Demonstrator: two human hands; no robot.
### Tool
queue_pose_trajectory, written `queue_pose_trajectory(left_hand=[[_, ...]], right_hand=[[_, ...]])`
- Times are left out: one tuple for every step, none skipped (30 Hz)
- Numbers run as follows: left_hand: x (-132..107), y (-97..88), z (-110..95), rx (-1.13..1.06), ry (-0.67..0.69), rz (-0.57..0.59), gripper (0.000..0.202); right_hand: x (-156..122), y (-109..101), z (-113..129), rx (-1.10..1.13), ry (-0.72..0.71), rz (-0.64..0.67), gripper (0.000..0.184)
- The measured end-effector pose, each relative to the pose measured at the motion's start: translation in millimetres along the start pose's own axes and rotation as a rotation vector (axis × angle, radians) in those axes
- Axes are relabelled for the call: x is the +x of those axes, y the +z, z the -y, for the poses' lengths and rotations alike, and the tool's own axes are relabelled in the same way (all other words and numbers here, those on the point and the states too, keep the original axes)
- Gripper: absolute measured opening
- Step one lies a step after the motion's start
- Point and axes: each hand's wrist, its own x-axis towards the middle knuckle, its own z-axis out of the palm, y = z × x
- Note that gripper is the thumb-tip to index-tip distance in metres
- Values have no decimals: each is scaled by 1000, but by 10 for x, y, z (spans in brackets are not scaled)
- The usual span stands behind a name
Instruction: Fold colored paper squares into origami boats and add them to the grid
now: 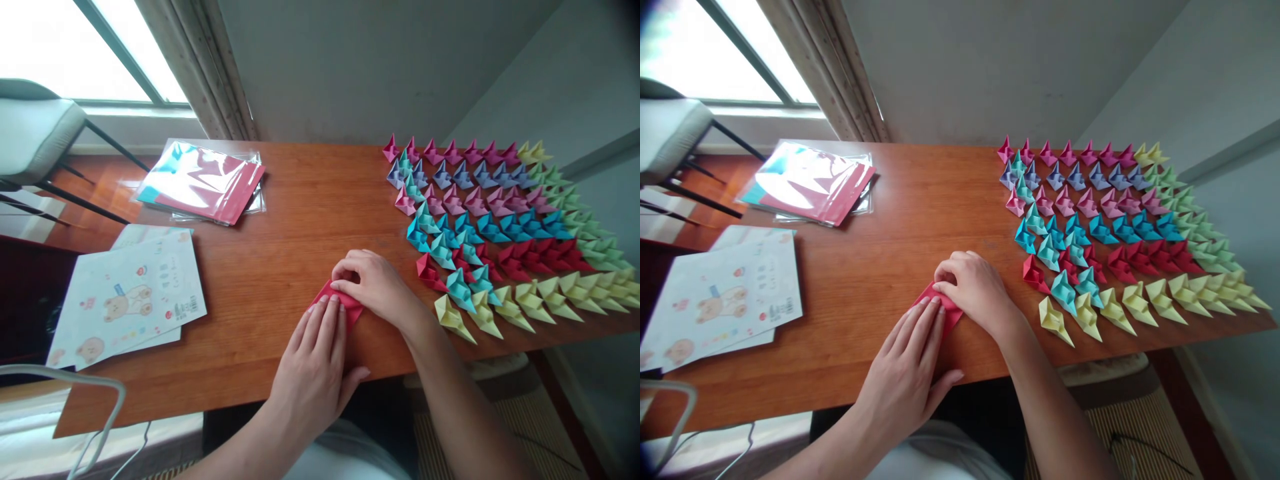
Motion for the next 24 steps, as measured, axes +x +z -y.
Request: queue_pose_trajectory(left_hand=[[0, 2, 1, 3, -1, 1, 79], [-1, 4, 2, 7, -2, 2, 79], [-2, 7, 3, 13, -3, 3, 79], [-2, 9, 4, 19, -3, 2, 79], [-2, 11, 5, 26, -3, 2, 79], [-1, 13, 6, 33, -1, 2, 79], [0, 14, 7, 37, -1, 1, 79], [2, 16, 6, 40, 0, -1, 80], [4, 17, 5, 40, -1, 0, 80], [6, 20, 4, 38, 0, 1, 80], [7, 23, 2, 36, 2, 1, 80], [6, 25, -1, 33, 3, 2, 81], [5, 28, -4, 30, 4, 3, 81], [2, 31, -6, 29, 4, 2, 81], [0, 32, -8, 29, 2, 1, 81], [-3, 33, -9, 29, 0, -2, 81], [-5, 34, -9, 31, -2, -5, 79], [-6, 33, -8, 33, -3, -8, 78], [-5, 32, -6, 36, -2, -11, 77], [-3, 30, -4, 40, 1, -12, 75], [0, 29, -2, 44, 3, -12, 74], [4, 27, -1, 48, 6, -12, 73], [7, 27, 0, 51, 7, -13, 72], [10, 26, 1, 54, 6, -13, 72]], right_hand=[[-1, 3, -2, -2, -2, -2, 11], [-3, 6, -4, -4, -5, -4, 10], [-6, 8, -5, -8, -8, -7, 10], [-12, 11, -6, -11, -11, -12, 9], [-23, 15, -6, -14, -17, -20, 8], [-41, 20, -6, -14, -25, -31, 8], [-68, 28, -6, -10, -35, -47, 8], [-105, 39, -7, -4, -44, -69, 8], [-151, 55, -9, 1, -52, -95, 7], [-206, 76, -13, 4, -58, -125, 6], [-266, 101, -17, -2, -56, -159, 5], [-329, 130, -23, -22, -53, -191, 6], [-391, 161, -28, -52, -44, -217, 9], [-447, 192, -33, -81, -34, -240, 11], [-497, 222, -37, -104, -26, -260, 12], [-538, 248, -41, -124, -22, -273, 13], [-570, 271, -46, -138, -20, -280, 13], [-595, 289, -53, -146, -21, -285, 13], [-613, 302, -63, -148, -23, -290, 13], [-627, 310, -77, -143, -27, -298, 14], [-638, 314, -96, -134, -32, -311, 15], [-648, 314, -118, -124, -35, -331, 17], [-658, 311, -142, -115, -36, -355, 19], [-668, 305, -166, -106, -36, -380, 21]])
